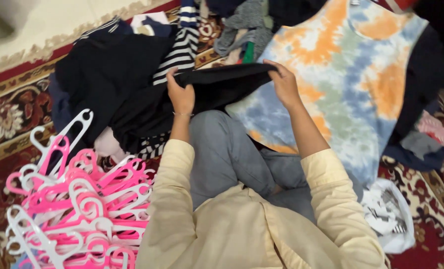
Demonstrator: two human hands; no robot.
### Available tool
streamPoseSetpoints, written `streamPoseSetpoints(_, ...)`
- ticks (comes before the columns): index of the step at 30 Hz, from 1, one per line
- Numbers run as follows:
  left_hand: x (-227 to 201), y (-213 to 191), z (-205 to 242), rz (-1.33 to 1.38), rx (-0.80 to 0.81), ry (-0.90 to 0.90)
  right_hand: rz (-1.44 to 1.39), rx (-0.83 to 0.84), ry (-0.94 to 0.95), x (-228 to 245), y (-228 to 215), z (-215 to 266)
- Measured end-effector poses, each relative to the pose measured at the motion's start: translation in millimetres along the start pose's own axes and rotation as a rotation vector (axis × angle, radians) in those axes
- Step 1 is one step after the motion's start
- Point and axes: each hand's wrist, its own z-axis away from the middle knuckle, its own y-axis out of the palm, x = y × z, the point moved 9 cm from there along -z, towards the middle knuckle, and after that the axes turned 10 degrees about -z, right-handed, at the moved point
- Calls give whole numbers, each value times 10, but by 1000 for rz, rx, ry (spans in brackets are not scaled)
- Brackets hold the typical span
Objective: Using a tagging gun to attach labels to various shirts and then folding them into piles while sitting on the floor.
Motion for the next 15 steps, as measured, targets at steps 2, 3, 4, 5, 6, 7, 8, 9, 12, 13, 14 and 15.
streamPoseSetpoints(2,-173,37,-23,-162,67,86,-155,-108,83,-157,-338,-15)
streamPoseSetpoints(3,-268,70,-26,-329,112,161,-316,-191,164,-289,-506,-6)
streamPoseSetpoints(4,-175,146,-99,-328,125,173,-317,-208,162,-292,-593,30)
streamPoseSetpoints(5,-90,270,-175,-437,189,215,-151,-166,101,-217,-631,28)
streamPoseSetpoints(6,2,392,-255,-547,252,259,15,-123,42,-147,-650,28)
streamPoseSetpoints(7,173,440,-355,-545,259,269,16,-135,42,25,-665,96)
streamPoseSetpoints(8,380,524,-458,-529,319,247,258,123,164,74,-450,167)
streamPoseSetpoints(9,595,602,-564,-515,381,225,496,385,287,80,-265,312)
streamPoseSetpoints(12,939,575,-662,-625,592,-5,1086,516,225,-653,-65,285)
streamPoseSetpoints(13,761,442,-576,-623,599,3,1089,507,231,-775,10,241)
streamPoseSetpoints(14,623,318,-479,-606,633,-32,869,426,210,-834,89,165)
streamPoseSetpoints(15,497,193,-367,-592,671,-67,649,343,191,-907,147,113)
